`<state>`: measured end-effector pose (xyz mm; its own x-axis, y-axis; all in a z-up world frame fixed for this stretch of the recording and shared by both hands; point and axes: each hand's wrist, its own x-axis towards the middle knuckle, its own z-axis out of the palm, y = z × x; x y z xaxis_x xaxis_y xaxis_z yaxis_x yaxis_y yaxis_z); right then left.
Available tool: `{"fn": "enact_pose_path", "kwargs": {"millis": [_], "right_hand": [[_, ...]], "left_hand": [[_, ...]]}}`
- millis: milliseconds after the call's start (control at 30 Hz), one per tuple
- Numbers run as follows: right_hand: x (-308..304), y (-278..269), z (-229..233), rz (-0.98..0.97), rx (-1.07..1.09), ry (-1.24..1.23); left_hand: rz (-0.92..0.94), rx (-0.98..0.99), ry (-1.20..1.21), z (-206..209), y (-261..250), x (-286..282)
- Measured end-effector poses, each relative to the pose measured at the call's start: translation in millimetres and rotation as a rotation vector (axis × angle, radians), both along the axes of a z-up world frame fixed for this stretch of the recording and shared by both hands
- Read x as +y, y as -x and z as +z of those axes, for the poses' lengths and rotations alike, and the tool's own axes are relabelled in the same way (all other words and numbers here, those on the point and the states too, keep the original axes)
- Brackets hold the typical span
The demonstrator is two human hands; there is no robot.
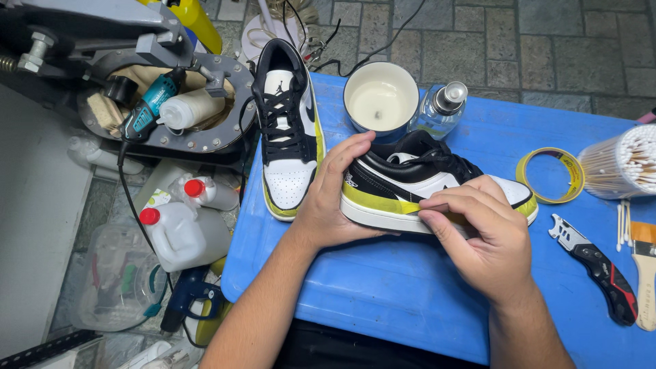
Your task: The person applies yellow masking tape to the midsole and side panels of a black and white sneaker. They smooth the tape along the edges and around the toe box, then rotate the shoe to continue taping the opposite side and heel area.
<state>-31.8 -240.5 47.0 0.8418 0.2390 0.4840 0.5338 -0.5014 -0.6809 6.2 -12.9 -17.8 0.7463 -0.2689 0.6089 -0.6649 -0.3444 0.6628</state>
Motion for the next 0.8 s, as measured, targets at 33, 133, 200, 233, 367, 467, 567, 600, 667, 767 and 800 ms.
{"fn": "enact_pose_path", "kwargs": {"millis": [33, 133, 200, 233, 367, 467, 567, 600, 667, 767, 800], "right_hand": [[-0.2, 0.0, -0.1, 0.000, 0.002, -0.001], [-1.2, -0.3, 0.3, 0.003, 0.011, 0.002], [-2.4, -0.5, 0.7, 0.007, 0.015, 0.006], [-3.2, -1.2, 1.1, 0.009, 0.014, 0.008], [-5.4, -2.0, 3.4, 0.014, 0.009, 0.017], [-8.4, -2.9, 4.9, 0.018, 0.023, 0.009], [-14.4, -2.9, 2.9, 0.016, 0.043, 0.025], [-17.3, -3.2, 0.3, 0.028, 0.046, 0.021], [-25.7, -3.5, -8.1, 0.049, 0.055, 0.019], [-48.0, 2.7, -25.5, 0.091, 0.244, -0.313], [-57.7, 3.6, -32.0, 0.053, 0.226, -0.404]], "left_hand": [[0.001, 0.003, 0.000, -0.3, -0.2, -0.4], [-0.002, -0.006, -0.004, -0.6, -0.7, 0.9], [-0.002, -0.005, -0.005, -1.1, -0.6, 0.7], [-0.002, -0.004, -0.006, -1.3, -0.7, 0.6], [-0.007, 0.006, 0.001, -2.0, -1.0, 0.4], [-0.011, 0.005, 0.005, -0.9, -1.4, 1.0], [-0.010, 0.024, -0.003, 2.2, -1.4, 1.2], [-0.013, 0.052, -0.004, 3.7, -0.5, 1.5], [-0.015, 0.085, -0.031, 6.9, 0.5, 2.7], [-0.043, 0.125, -0.083, 12.2, 0.9, 6.0], [-0.067, 0.152, -0.085, 13.7, 0.4, 6.2]]}}
